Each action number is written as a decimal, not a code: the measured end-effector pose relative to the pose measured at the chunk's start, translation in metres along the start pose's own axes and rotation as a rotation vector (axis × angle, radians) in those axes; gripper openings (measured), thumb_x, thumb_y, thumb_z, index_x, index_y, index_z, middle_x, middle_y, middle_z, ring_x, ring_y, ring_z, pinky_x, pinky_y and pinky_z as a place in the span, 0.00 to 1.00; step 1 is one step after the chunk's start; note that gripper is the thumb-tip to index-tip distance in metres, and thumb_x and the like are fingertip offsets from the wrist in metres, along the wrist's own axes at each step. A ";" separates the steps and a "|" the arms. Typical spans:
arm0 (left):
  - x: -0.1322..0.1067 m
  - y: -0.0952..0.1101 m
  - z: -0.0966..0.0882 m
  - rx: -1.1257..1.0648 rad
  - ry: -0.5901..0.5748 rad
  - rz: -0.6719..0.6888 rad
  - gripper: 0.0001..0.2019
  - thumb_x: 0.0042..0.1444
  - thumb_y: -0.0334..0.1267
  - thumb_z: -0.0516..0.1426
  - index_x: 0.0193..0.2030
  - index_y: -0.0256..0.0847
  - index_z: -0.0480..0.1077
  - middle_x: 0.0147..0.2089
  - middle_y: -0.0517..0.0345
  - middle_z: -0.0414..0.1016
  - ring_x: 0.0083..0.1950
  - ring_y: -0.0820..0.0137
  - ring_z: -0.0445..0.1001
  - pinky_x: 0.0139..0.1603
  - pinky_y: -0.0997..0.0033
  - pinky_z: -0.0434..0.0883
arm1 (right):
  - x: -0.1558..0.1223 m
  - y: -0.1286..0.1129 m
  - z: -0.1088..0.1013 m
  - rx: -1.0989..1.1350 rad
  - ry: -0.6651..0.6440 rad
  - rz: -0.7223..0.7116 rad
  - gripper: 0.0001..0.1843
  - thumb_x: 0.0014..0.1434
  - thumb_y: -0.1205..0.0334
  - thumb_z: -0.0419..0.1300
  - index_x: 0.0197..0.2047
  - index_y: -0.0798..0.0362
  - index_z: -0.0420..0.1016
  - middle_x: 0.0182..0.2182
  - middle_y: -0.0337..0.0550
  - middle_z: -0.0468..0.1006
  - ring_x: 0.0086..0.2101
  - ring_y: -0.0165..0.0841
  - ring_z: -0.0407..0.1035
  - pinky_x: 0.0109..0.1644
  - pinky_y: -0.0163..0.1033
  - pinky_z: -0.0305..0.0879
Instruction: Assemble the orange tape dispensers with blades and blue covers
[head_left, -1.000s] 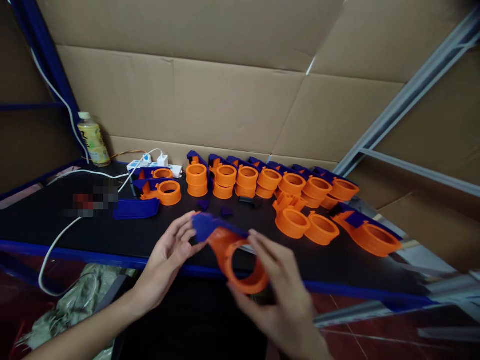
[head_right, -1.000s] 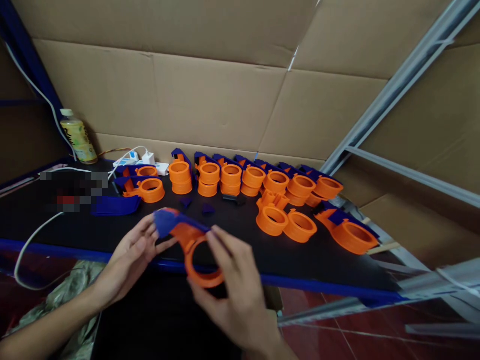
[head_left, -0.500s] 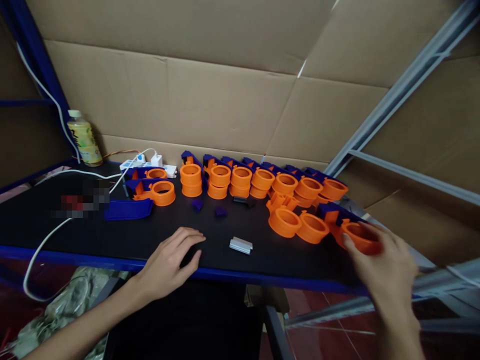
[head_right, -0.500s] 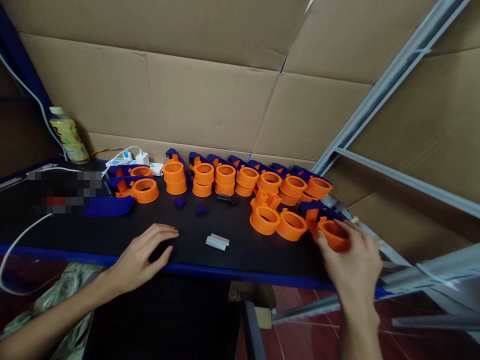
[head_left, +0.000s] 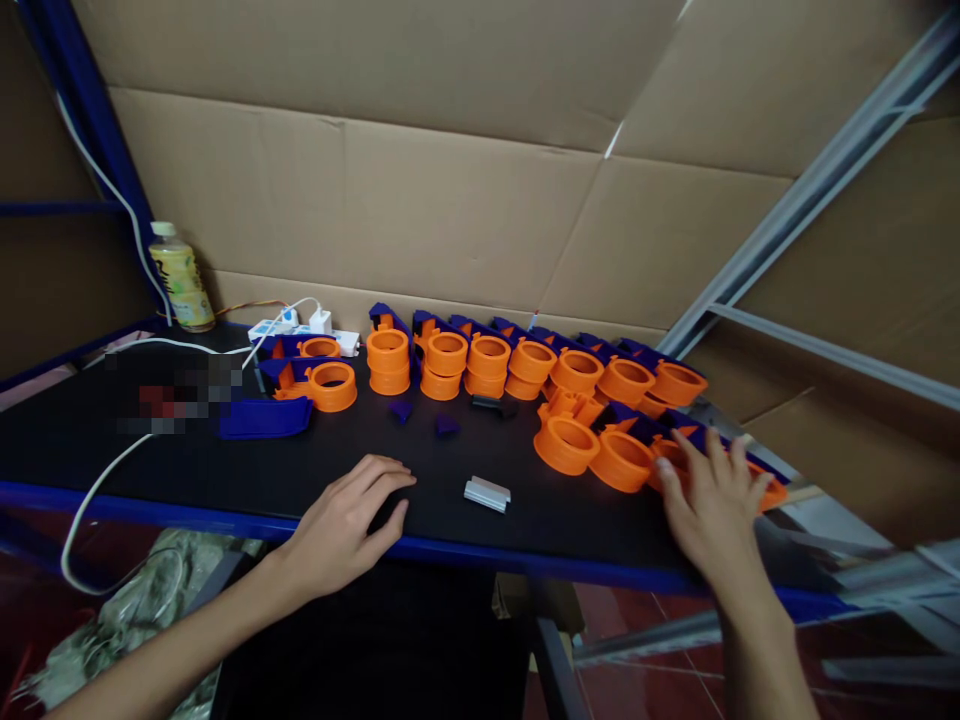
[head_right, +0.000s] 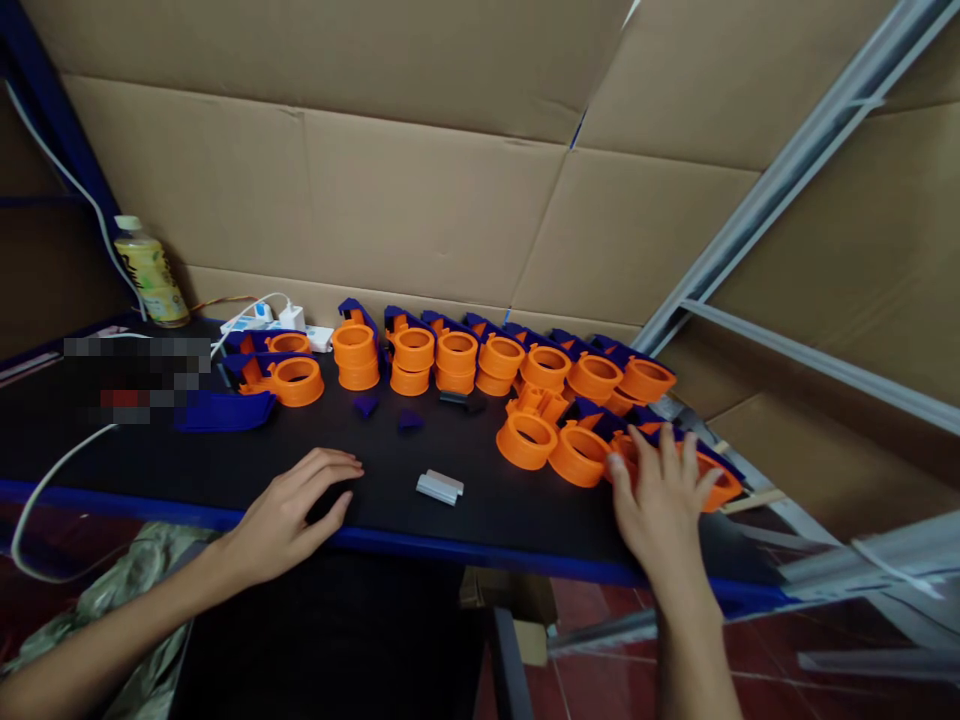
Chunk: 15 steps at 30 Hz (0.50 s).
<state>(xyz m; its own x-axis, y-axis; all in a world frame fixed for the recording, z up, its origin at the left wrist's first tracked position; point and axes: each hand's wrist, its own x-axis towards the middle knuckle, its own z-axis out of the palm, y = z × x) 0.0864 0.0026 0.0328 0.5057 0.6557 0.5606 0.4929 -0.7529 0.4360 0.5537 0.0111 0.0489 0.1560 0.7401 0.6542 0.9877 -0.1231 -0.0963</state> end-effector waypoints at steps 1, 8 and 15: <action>0.000 0.000 0.000 0.000 -0.003 0.000 0.13 0.67 0.34 0.54 0.56 0.41 0.69 0.54 0.47 0.77 0.59 0.59 0.73 0.57 0.56 0.73 | -0.001 -0.006 -0.002 -0.036 0.007 -0.068 0.33 0.70 0.47 0.42 0.69 0.57 0.63 0.70 0.62 0.55 0.71 0.56 0.40 0.68 0.75 0.34; 0.000 0.001 0.000 -0.015 -0.009 -0.008 0.12 0.67 0.34 0.53 0.56 0.41 0.68 0.54 0.48 0.76 0.59 0.60 0.72 0.58 0.56 0.73 | 0.007 -0.024 -0.003 -0.045 0.062 -0.349 0.19 0.68 0.49 0.51 0.39 0.50 0.78 0.51 0.55 0.79 0.60 0.53 0.63 0.68 0.72 0.35; 0.000 0.001 -0.001 -0.100 -0.001 -0.060 0.13 0.68 0.36 0.53 0.56 0.42 0.69 0.55 0.49 0.76 0.58 0.61 0.73 0.59 0.56 0.71 | 0.006 -0.060 -0.036 0.152 0.274 -0.412 0.10 0.66 0.53 0.58 0.40 0.50 0.76 0.45 0.53 0.81 0.56 0.50 0.69 0.69 0.66 0.45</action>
<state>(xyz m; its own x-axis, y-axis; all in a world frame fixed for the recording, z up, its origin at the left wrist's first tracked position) 0.0860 0.0021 0.0340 0.4782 0.7001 0.5302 0.4496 -0.7138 0.5371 0.4953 -0.0007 0.0857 -0.2343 0.5040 0.8313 0.9601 0.2545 0.1162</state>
